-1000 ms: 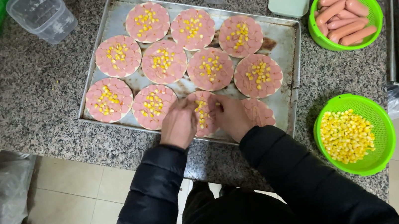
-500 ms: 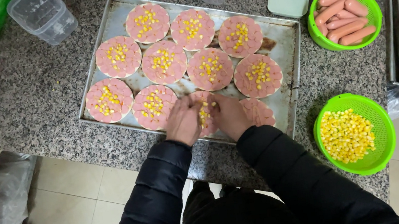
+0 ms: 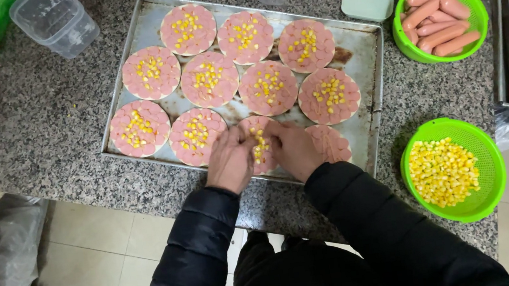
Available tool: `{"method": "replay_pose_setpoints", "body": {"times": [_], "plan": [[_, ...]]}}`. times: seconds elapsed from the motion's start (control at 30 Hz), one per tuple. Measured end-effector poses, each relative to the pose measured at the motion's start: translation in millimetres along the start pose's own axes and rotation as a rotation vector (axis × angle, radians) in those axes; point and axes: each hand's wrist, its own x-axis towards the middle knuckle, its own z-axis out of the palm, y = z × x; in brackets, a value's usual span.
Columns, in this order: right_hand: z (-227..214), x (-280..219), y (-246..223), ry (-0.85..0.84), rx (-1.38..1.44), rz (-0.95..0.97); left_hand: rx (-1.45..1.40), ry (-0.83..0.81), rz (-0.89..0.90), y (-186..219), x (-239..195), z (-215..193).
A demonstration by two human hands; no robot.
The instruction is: The person places corn kernels by hand onto round slices of ham arranged on a metal baking tray. The person repeatedly reaches into a green colander to grab corn and distributes it over the ham slices.
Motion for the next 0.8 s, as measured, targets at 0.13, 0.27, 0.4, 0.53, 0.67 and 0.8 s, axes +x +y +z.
{"method": "replay_pose_setpoints", "body": {"times": [0.13, 0.27, 0.4, 0.53, 0.67, 0.8], "plan": [[0.5, -3.9, -3.1, -0.019, -0.039, -0.07, 0.024, 0.003, -0.007, 4.3, 0.1, -7.6], [7.0, -7.6, 6.6, -0.035, -0.116, -0.041, 0.046, 0.014, 0.024, 4.2, -5.3, -2.8], [-12.0, -17.2, 3.9, -0.009, -0.036, 0.025, 0.081, 0.045, 0.008, 8.5, -7.3, -13.5], [-45.4, -36.0, 0.6, 0.03, -0.033, 0.063, 0.081, -0.017, 0.035, 20.1, -8.0, -21.3], [-103.2, -82.8, 31.2, 0.098, 0.15, 0.197, 0.009, 0.042, 0.077, 51.1, 0.3, -32.5], [-168.7, -140.3, 76.1, 0.211, 0.122, 0.386, -0.106, 0.117, 0.212, 77.9, 15.1, 9.7]]}}
